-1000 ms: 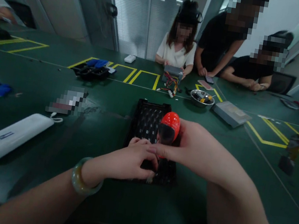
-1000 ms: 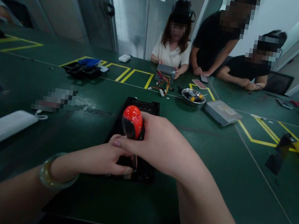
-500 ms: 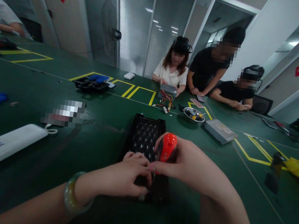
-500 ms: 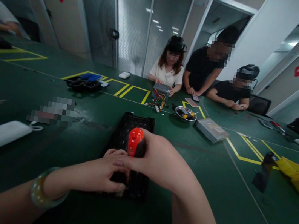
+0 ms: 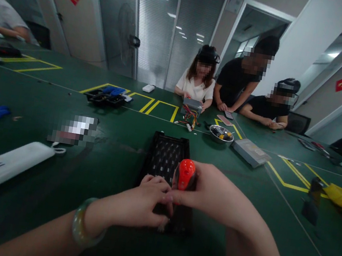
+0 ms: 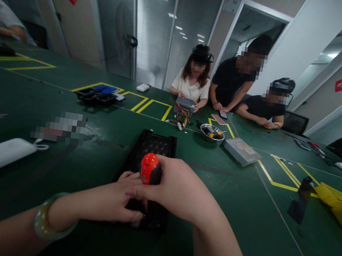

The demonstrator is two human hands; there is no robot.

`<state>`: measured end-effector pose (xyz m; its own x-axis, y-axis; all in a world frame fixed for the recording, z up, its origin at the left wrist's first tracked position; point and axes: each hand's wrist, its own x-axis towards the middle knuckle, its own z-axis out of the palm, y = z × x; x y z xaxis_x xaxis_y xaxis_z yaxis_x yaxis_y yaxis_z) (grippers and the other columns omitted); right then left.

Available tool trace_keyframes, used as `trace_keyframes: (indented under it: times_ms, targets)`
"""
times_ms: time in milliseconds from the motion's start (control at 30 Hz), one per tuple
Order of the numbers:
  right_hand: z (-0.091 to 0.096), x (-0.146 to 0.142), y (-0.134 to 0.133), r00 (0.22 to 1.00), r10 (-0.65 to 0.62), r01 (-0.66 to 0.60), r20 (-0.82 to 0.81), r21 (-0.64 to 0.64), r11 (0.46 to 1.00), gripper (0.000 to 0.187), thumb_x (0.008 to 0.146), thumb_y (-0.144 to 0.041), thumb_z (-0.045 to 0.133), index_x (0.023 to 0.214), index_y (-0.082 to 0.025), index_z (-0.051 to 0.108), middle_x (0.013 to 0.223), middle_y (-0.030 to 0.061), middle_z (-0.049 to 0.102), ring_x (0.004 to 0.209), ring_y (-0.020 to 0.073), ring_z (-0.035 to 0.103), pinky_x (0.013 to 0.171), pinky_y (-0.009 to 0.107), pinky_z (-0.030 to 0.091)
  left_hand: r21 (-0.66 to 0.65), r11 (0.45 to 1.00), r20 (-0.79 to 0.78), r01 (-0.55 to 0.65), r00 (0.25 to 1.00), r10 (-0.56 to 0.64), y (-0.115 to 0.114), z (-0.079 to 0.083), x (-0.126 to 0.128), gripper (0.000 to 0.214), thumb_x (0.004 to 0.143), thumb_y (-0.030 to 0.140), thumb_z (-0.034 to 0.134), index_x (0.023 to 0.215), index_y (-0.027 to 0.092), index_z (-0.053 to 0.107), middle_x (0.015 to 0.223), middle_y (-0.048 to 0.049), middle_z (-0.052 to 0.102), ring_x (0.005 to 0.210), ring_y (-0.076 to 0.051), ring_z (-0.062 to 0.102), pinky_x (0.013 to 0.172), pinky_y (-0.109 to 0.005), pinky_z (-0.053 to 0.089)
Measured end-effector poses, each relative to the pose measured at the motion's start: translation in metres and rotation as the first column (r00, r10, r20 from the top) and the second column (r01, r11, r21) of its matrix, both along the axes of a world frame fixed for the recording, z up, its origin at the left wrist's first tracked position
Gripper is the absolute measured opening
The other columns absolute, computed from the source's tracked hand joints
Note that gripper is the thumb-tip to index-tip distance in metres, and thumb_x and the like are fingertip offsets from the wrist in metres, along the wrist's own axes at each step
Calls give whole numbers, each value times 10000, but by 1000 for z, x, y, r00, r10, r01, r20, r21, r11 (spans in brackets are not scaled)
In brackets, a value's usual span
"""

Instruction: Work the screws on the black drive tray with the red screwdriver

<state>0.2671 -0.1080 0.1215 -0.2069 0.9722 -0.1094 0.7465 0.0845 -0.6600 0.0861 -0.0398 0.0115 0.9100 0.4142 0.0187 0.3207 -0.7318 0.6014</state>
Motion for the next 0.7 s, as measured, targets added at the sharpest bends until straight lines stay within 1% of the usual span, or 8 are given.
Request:
trace_keyframes:
  times_ms: [100, 233, 433, 600, 700]
  targets:
    - [0, 2, 0, 1000, -15, 15, 14, 18, 1000, 366, 749, -518, 754, 844, -191, 620, 757, -15, 668, 653, 121, 558, 536, 227, 368, -14, 1000, 0, 9, 1000, -9, 0, 1, 0, 136, 788, 382, 729, 904, 312, 734, 1107, 16, 625, 1139, -241, 488, 1075, -411, 242]
    - [-1, 6, -1, 999, -47, 47, 16, 17, 999, 395, 766, -557, 727, 840, -182, 629, 772, -1, 666, 663, 130, 569, 564, 239, 403, -30, 999, 11, 13, 1000, -13, 1, 0, 0, 136, 781, 402, 738, 890, 320, 735, 1042, 25, 648, 1143, -243, 488, 1077, -410, 221]
    - [2, 9, 0, 992, -61, 67, -108, 51, 996, 322, 771, -481, 753, 877, -198, 642, 822, -20, 685, 739, 140, 619, 649, 246, 470, -27, 999, 13, 47, 999, -47, 3, -2, -1, 164, 794, 384, 734, 941, 312, 745, 1136, 23, 674, 1174, -246, 507, 1063, -406, 232]
    - [2, 10, 2, 992, -61, 70, -107, 90, 993, 356, 756, -519, 758, 853, -195, 649, 790, -24, 684, 723, 148, 630, 648, 255, 502, -5, 998, 5, 57, 998, -57, 3, -2, 0, 162, 800, 394, 737, 940, 314, 750, 1176, 33, 664, 1232, -245, 485, 1083, -401, 199]
    - [0, 11, 4, 993, -54, 67, -103, 126, 990, 329, 753, -477, 773, 853, -186, 657, 768, -19, 684, 695, 148, 640, 628, 249, 519, 7, 997, 0, 78, 997, -78, 4, -3, 1, 159, 816, 399, 725, 950, 315, 742, 1180, 38, 662, 1237, -238, 485, 1083, -403, 194]
